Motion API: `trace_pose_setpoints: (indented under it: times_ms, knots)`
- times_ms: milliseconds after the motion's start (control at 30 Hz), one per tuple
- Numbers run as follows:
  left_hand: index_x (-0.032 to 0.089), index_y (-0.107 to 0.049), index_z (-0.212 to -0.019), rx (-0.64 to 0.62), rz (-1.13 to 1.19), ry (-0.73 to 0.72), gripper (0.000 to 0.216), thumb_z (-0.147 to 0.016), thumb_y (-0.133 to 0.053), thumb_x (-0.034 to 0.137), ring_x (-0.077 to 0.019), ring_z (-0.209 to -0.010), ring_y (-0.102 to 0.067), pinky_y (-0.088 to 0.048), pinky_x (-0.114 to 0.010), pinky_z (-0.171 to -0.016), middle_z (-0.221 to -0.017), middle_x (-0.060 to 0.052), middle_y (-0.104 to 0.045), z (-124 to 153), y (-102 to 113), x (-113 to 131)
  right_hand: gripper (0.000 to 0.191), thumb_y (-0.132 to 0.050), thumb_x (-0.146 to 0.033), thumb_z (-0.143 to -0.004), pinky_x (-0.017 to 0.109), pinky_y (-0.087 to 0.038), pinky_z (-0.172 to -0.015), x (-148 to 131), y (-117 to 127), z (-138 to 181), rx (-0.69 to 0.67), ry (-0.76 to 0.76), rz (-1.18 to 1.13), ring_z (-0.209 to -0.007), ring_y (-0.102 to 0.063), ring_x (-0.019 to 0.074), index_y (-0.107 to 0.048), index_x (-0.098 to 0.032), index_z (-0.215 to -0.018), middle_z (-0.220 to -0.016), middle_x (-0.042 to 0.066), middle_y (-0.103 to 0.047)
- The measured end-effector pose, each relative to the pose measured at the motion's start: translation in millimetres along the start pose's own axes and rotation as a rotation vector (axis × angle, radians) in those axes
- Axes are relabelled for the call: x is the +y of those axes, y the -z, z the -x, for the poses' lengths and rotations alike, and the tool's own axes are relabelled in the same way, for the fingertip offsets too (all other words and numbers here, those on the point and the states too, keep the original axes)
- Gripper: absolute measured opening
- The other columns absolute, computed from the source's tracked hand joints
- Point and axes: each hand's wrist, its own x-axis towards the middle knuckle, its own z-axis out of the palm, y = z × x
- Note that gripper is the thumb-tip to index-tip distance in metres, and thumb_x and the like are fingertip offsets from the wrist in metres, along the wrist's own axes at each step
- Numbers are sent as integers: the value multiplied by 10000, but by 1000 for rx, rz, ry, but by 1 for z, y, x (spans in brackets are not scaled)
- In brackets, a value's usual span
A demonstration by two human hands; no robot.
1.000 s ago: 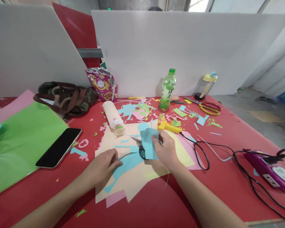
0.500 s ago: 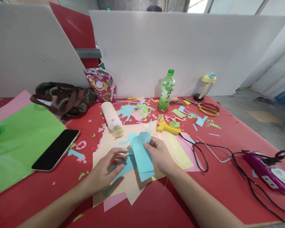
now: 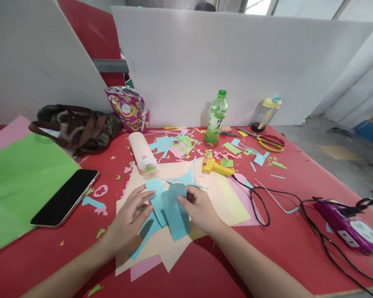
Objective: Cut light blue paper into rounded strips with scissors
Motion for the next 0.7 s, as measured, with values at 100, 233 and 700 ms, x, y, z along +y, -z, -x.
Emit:
trace_pose_setpoints:
  times_ms: [100,233,700]
  knots:
    - [199,-461,-1060,107,-128,-111,278,-811,-389,298,-261,-1185,-294,-420,-401,-857,-1305,-113,-218,3,-2,2,77,-514,-242,-716,268,-438,-603,-3,-3,3,-43,-25,-31,-630,-542,137,-512,-165,-709,-677,8,-566]
    - [179,-550,-861,-27,-175,-226,182,-791,-432,298,-257,-1110,-352,-376,-411,-886,-1145,-106,-408,6,-5,6,70,-529,-230,-699,255,-439,-586,-7,-11,8,-102,-102,-114,-626,-560,133,-492,-176,-723,-667,-2,-588]
    - [180,-321,-527,-126,-81,-20,339,-823,-303,345,-114,-512,-361,-305,-234,-512,-526,29,-342,2,-5,5,47,-502,-215,-722,260,-468,-580,2,-16,13,-148,-96,-29,-613,-588,147,-514,-169,-719,-640,2,-601]
